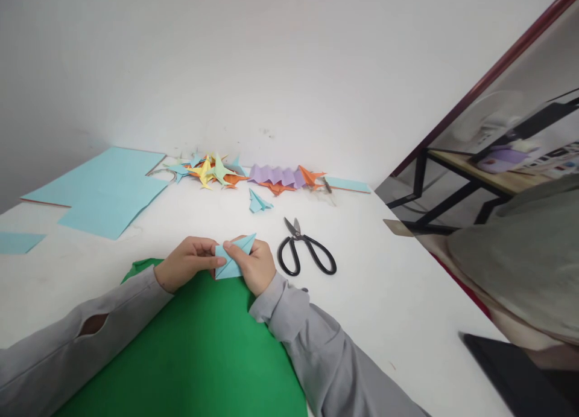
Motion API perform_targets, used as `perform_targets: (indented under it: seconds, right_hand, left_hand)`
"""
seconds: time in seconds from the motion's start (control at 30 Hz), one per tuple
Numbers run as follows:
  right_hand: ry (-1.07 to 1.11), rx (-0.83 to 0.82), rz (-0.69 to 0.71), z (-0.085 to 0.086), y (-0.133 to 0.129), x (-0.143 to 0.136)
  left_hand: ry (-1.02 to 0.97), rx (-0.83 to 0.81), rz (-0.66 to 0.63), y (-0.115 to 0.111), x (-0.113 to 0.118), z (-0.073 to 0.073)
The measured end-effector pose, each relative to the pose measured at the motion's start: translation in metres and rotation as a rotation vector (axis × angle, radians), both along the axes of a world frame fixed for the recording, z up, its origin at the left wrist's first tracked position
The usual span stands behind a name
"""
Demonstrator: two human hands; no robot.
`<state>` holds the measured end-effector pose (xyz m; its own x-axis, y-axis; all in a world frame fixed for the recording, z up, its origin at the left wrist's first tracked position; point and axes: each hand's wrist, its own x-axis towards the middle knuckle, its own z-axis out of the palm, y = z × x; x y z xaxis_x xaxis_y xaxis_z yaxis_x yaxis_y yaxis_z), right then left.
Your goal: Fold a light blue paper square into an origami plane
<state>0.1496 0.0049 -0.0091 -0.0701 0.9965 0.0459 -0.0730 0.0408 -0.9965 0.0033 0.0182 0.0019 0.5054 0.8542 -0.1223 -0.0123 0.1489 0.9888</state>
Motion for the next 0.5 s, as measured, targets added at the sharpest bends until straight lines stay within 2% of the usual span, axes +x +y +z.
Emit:
perform_targets:
  seconds: [0.27, 0.4, 0.5]
  right_hand:
    - [0.062, -0.033, -0.003, -0.0012, 0.0009, 0.0008]
    - [0.114, -0.039, 0.11, 0.0024, -0.0006, -0.0002]
    - [0.1, -0.011, 0.156, 0.0045, -0.0012, -0.0008]
  left_hand:
    - [0.025, 0.027, 0.007, -0.0022, -0.001, 0.0017]
    - [0.089, 0.087, -0.045, -0.007, 0.0003, 0.0039]
    - [0.166, 0.118, -0.027, -0.0092, 0.0027, 0.0041]
